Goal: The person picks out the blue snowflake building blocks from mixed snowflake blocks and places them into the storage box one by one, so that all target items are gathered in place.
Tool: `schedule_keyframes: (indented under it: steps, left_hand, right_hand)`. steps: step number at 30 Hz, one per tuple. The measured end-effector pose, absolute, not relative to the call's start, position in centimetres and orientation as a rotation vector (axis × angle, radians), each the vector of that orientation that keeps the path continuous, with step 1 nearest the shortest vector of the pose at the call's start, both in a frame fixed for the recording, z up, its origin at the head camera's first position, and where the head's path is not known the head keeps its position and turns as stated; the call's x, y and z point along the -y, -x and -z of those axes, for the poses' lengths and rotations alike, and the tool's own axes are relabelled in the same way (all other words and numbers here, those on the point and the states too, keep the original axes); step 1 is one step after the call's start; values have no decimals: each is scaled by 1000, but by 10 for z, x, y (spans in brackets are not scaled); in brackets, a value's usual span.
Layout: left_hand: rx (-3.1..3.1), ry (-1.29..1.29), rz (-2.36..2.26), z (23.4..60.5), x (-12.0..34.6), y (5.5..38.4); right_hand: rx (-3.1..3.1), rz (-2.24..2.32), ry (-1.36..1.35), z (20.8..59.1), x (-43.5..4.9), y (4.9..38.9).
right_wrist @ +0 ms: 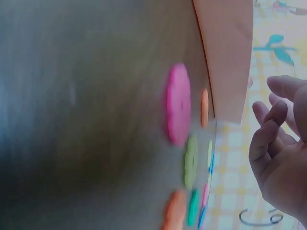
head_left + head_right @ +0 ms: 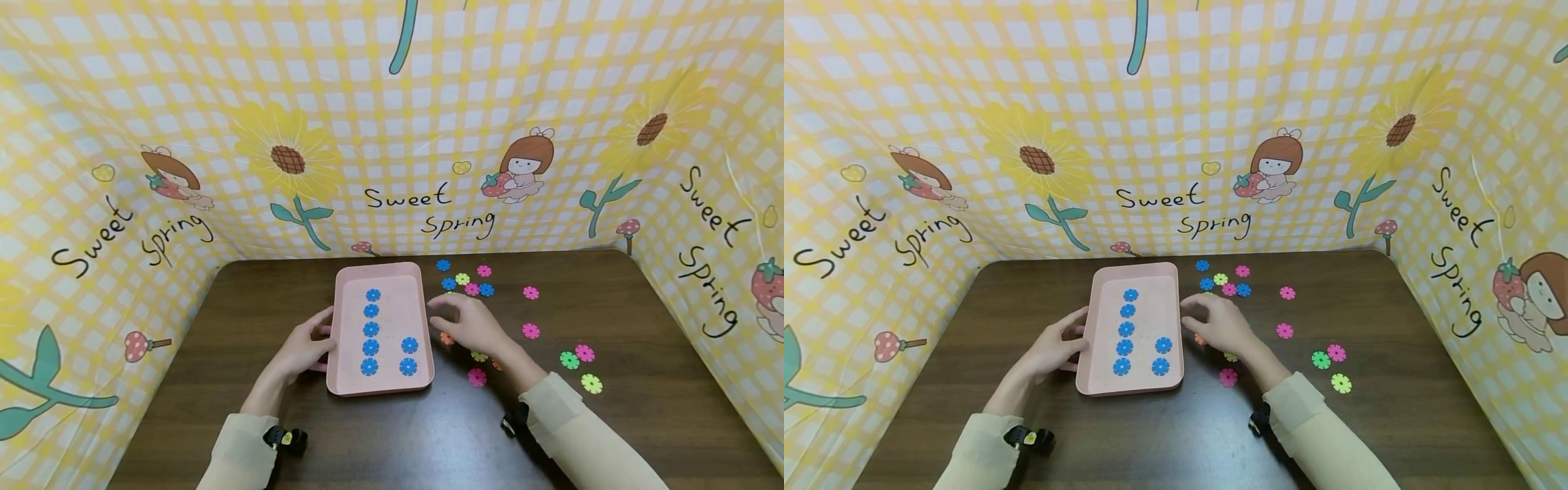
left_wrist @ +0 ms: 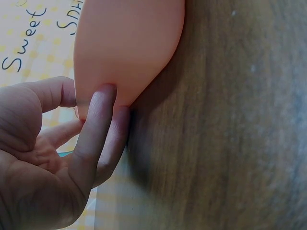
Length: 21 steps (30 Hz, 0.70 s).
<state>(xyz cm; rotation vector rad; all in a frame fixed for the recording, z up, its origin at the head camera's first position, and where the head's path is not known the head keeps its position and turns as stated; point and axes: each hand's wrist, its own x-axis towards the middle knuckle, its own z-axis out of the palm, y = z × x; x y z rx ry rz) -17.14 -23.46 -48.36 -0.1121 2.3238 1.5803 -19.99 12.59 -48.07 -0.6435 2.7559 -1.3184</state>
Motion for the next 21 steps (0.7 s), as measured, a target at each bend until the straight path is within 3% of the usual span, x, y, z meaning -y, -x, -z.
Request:
schedule_keyframes:
  steps: [21]
  left_hand:
    - [-2328,94,-1575,484,235,171]
  right_hand:
    - [-2892,1252,199,499,-206,229]
